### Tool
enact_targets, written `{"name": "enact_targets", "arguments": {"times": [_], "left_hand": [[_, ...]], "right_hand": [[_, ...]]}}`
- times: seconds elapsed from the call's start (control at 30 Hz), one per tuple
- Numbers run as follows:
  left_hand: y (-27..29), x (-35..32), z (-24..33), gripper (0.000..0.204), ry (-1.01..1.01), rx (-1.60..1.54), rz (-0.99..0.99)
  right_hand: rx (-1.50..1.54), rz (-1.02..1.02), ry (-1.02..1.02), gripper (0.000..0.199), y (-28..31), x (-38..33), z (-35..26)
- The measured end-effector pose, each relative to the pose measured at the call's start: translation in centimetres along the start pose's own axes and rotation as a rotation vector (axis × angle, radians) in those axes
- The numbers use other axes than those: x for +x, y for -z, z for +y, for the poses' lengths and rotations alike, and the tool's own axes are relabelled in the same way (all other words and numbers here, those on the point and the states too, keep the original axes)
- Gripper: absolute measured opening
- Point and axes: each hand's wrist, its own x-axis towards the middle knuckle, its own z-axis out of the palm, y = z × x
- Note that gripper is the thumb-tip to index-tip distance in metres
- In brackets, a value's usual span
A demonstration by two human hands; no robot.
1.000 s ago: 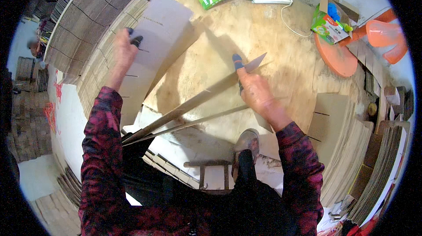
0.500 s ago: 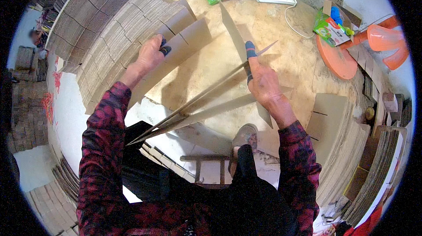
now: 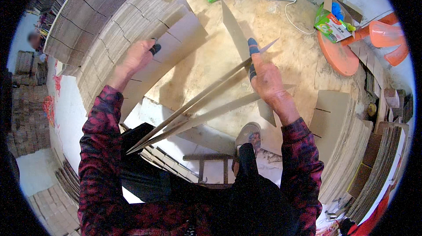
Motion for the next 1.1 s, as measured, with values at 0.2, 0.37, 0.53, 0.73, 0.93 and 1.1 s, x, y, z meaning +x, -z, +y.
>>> {"name": "enact_targets", "arguments": {"times": [0.2,0.37,0.53,0.73,0.93,1.1], "left_hand": [[3.6,1.1,3.8,0.012,0.224,-0.436,0.227],[-1.9,0.0,8.3,0.014,-0.07,-0.077,-0.009],[-4.1,0.3,10.6,0.016,-0.077,-0.144,-0.069],[-4.0,3.0,14.2,0.022,-0.017,-0.128,-0.055],[-4.8,5.9,16.8,0.012,-0.101,-0.26,0.089],[-5.2,7.5,18.3,0.01,-0.183,-0.284,0.111]], "right_hand": [[0.034,0.037,0.051,0.086,0.4,-0.5,0.6],[0.005,0.07,0.096,0.081,0.8,-0.7,0.7],[0.009,0.1,0.148,0.076,1.7,-1.9,0.4],[0.045,0.145,0.176,0.059,2.8,-3.0,1.2],[0.052,0.056,0.178,0.06,3.5,-4.0,0.8],[-0.03,-0.013,0.068,0.081,2.2,-3.2,2.2]]}}
